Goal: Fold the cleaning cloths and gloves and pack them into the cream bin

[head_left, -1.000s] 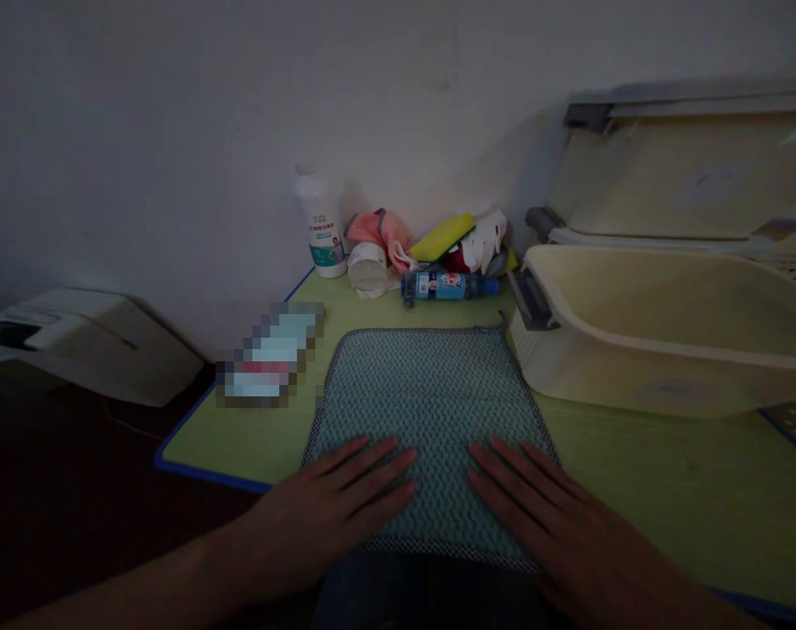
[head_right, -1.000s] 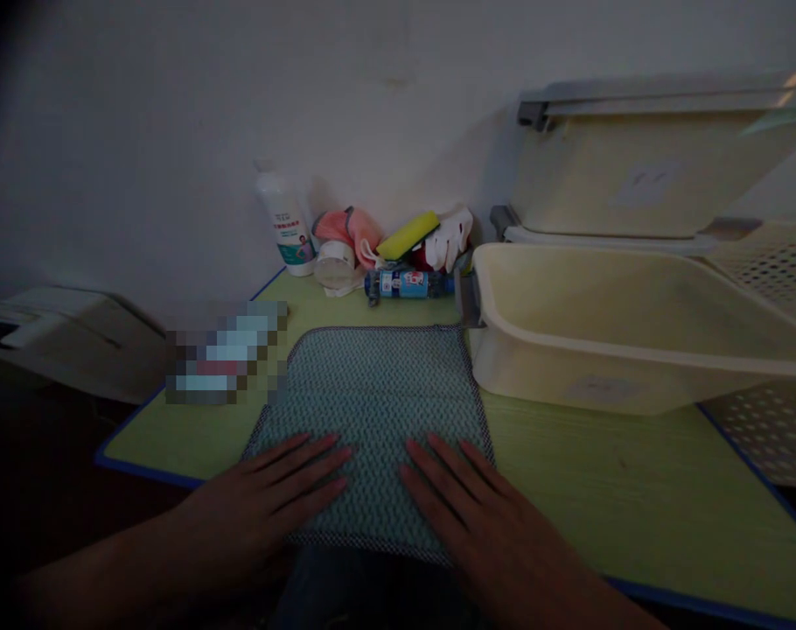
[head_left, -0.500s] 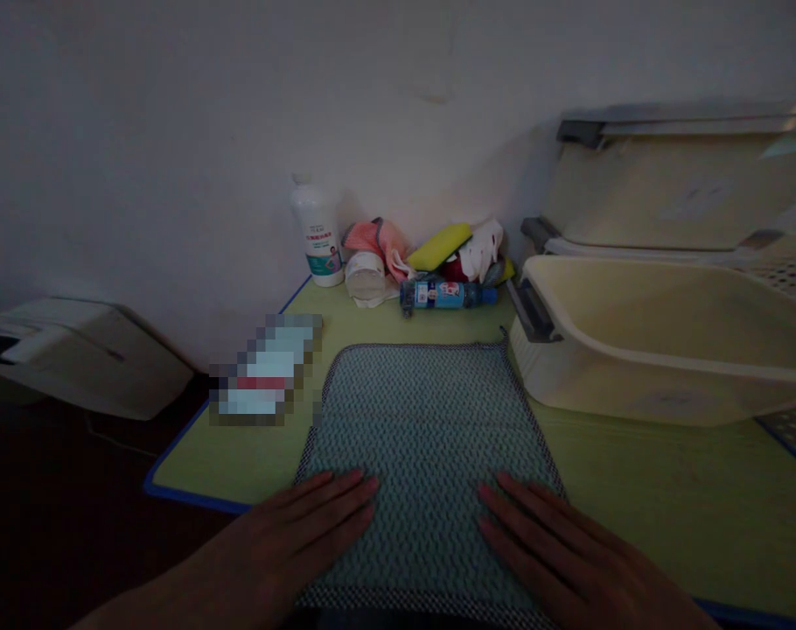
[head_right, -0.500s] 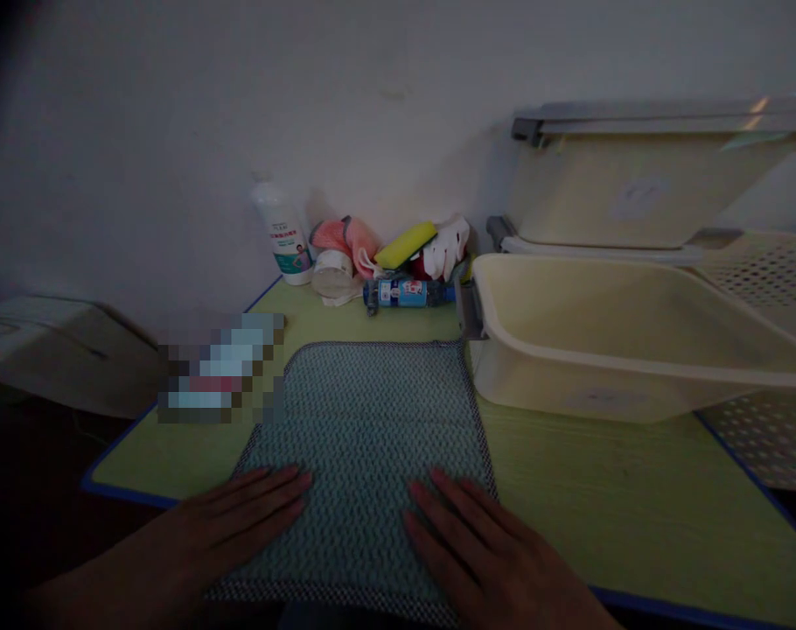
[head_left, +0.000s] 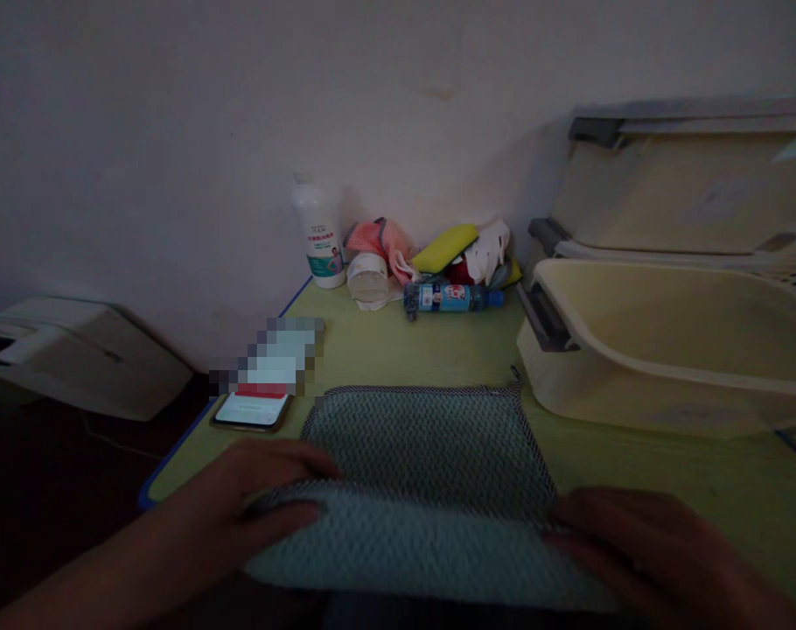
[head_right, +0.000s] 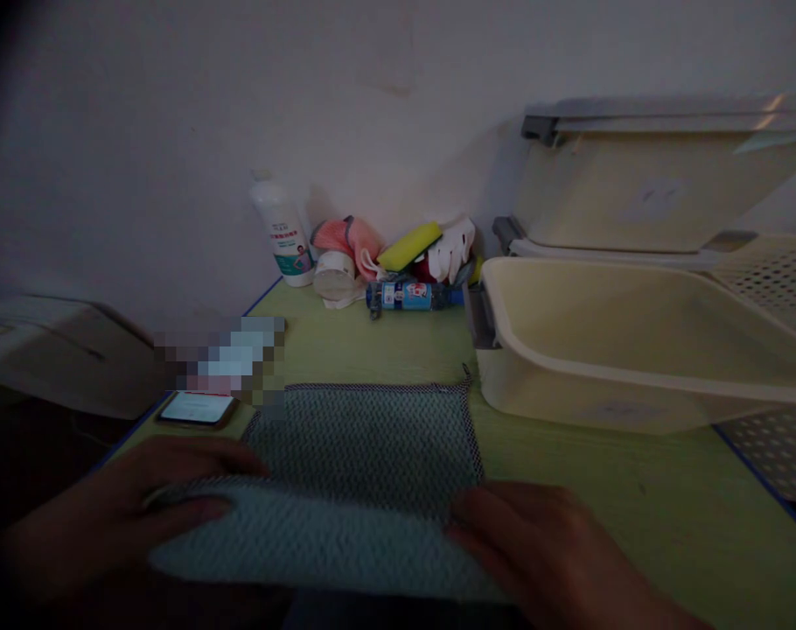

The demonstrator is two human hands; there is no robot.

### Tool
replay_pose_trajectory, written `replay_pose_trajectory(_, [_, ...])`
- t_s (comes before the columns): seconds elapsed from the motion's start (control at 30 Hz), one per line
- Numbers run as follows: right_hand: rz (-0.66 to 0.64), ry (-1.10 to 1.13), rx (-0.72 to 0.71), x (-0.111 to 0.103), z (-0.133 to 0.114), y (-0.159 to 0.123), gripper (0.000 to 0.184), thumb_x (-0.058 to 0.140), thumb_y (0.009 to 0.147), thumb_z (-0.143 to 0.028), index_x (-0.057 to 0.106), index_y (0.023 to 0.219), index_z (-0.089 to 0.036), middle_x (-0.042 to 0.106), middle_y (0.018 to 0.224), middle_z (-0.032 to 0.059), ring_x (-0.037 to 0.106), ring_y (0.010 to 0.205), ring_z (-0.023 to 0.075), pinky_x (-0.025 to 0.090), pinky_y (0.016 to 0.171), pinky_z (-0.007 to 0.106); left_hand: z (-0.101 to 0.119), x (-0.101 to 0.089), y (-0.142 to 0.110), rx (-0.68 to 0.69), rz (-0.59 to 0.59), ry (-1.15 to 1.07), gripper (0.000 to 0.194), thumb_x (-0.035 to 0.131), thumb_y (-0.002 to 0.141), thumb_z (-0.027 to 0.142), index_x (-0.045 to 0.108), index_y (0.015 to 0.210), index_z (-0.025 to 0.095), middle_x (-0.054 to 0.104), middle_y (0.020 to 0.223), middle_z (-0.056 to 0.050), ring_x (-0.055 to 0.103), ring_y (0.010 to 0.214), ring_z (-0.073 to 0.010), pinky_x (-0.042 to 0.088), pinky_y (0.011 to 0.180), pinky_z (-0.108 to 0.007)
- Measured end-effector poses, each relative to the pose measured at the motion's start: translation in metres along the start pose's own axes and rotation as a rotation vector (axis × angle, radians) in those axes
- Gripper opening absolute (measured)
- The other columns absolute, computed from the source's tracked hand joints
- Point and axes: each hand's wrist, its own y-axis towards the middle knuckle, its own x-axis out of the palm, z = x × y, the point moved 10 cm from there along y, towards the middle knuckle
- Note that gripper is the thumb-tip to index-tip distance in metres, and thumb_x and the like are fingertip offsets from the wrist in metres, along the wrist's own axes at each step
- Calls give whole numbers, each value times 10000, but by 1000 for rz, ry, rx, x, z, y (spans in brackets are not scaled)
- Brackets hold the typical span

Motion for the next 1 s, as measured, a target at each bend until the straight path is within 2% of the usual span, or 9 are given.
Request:
replay_pose_trajectory(0.13, [-45,-9,58,7,13,33,266,336,866,-70,571,865,-193,673,746,22,650,613,122,512,545,198,4,-9,39,-29,47,74,211,482,802,279,667,873,207,677,922,-24,621,903,-184,488,796,-287])
replay_pose_trajectory(0.27, [-106,-146,75,28,27,53,326,321,758,51,558,853,-152,652,713,53,650,605,155,517,539,245,-2,-4,57,-88,60,197,219,423,814,241,624,857,167,662,890,-59,621,845,-197,482,788,-329])
replay_pose_trajectory(0.4, [-127,-280,101,47,39,64,389,323,693,92,565,906,-124,668,805,89,665,650,175,535,579,276,-6,1,67,-110,45,262,215,406,812,192,594,910,161,654,925,-77,620,870,-198,475,803,-323])
replay_pose_trajectory(0.5, [-152,-340,124,57,46,69,369,324,687,91,565,856,-132,664,764,76,655,591,170,523,531,268,-10,1,72,-113,72,235,230,372,836,199,570,947,166,651,948,-83,616,894,-200,464,826,-335])
replay_pose_trajectory(0.63, [-95,-350,106,55,48,71,395,311,695,91,550,917,-131,676,780,79,661,583,158,527,521,247,-18,2,77,-185,63,215,242,299,879,228,534,871,172,642,828,-67,623,803,-206,466,744,-339])
replay_pose_trajectory(0.77, [-43,-347,71,52,46,69,452,290,702,79,504,1046,-121,683,842,98,672,608,155,544,526,245,-20,2,85,-256,42,285,232,284,895,215,511,885,167,638,762,-59,635,748,-214,458,666,-327])
replay_pose_trajectory(0.9, [-44,-363,68,53,44,69,449,286,696,68,504,1039,-124,662,849,99,662,586,155,545,500,256,-15,5,91,-246,28,420,211,320,883,165,530,898,152,642,722,-55,650,713,-221,471,628,-319])
replay_pose_trajectory(1.0, [-89,-415,65,60,44,71,436,305,690,64,543,982,-156,645,888,97,619,488,139,517,426,255,-11,10,90,-203,23,550,274,298,872,93,545,983,136,654,726,-59,659,670,-218,489,581,-313])
